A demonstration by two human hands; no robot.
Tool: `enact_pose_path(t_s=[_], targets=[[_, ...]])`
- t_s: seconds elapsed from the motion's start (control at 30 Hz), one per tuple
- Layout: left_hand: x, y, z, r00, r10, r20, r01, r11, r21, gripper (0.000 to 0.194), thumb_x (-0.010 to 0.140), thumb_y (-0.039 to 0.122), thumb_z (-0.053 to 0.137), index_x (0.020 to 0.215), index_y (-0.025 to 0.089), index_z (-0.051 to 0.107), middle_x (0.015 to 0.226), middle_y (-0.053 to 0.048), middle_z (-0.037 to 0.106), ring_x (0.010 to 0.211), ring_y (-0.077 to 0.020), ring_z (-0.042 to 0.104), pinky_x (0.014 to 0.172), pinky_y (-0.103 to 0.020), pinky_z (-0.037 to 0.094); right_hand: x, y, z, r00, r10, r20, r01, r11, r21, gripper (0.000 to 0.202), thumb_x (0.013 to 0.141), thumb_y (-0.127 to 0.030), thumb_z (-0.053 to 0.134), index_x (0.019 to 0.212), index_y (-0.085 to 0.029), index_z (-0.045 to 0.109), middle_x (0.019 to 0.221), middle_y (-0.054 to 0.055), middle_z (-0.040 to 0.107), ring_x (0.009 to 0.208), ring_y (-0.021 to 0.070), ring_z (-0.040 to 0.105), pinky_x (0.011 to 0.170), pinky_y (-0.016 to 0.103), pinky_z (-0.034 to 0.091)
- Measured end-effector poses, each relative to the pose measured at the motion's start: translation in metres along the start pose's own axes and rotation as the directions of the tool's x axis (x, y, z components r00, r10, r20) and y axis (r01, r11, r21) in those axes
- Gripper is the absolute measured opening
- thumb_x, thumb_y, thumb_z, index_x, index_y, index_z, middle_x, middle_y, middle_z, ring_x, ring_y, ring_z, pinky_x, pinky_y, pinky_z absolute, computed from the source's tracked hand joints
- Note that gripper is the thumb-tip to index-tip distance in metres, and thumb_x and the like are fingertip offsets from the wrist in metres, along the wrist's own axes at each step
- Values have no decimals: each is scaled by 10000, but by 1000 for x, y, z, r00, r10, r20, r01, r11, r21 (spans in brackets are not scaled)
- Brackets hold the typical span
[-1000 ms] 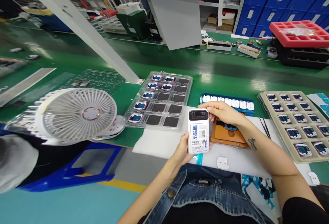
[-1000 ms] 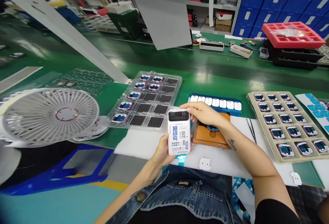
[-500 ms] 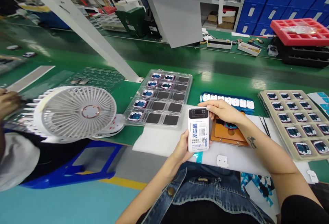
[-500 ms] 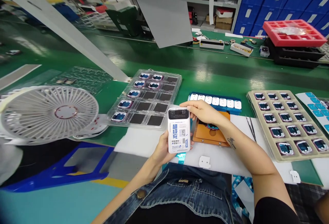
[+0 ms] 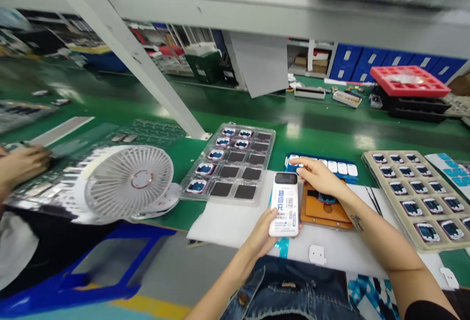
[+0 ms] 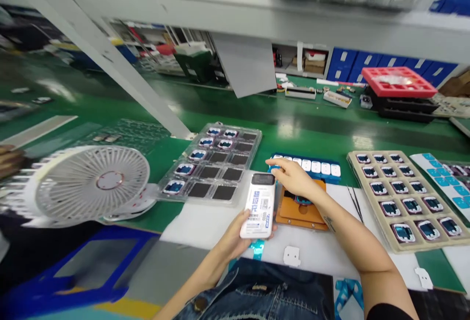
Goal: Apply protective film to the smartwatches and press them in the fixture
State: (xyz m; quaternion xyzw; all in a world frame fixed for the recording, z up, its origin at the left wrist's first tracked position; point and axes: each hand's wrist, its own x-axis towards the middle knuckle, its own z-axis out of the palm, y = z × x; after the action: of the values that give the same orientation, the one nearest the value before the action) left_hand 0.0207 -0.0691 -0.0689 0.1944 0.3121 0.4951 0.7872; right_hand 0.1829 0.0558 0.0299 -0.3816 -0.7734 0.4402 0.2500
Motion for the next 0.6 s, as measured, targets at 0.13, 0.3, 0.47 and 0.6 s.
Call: enact_pose_path(t_s=[0.13,0.3,0.47,0.6], targets=[[-2,3,3,992,82,-99,-58,972,228,467,809,392,633,1183,138,519,960,-125,696,841,-274,670,678,-354,527,-10,-19,-12,984,-137,-112,115,977,-178,315,881,-281,473,1142,-220,638,947,55,655,650,143,550,618,286,440],[-2,22,4,969,241,-56,-170,813,556,329,792,285,567,1086,139,595,964,-90,658,877,-241,622,823,-371,486,-7,-71,-24,956,-273,-112,233,932,-278,301,872,-250,477,1129,-236,634,1042,55,683,747,172,595,698,323,471],[-1,31,-1,855,518,-19,-214,386,897,316,740,249,592,1032,150,663,969,-92,548,889,-252,563,893,-425,462,51,-145,-38,830,-539,-145,395,751,-529,286,870,-213,490,1120,-196,628,1091,88,661,841,201,605,818,374,478],[-2,20,-13,754,653,67,-301,254,919,423,801,311,563,1200,175,598,1091,-122,483,951,-256,552,898,-446,478,130,-211,-63,696,-697,-170,341,530,-777,303,883,-164,465,1157,-123,589,1171,143,593,1058,262,539,987,441,392]])
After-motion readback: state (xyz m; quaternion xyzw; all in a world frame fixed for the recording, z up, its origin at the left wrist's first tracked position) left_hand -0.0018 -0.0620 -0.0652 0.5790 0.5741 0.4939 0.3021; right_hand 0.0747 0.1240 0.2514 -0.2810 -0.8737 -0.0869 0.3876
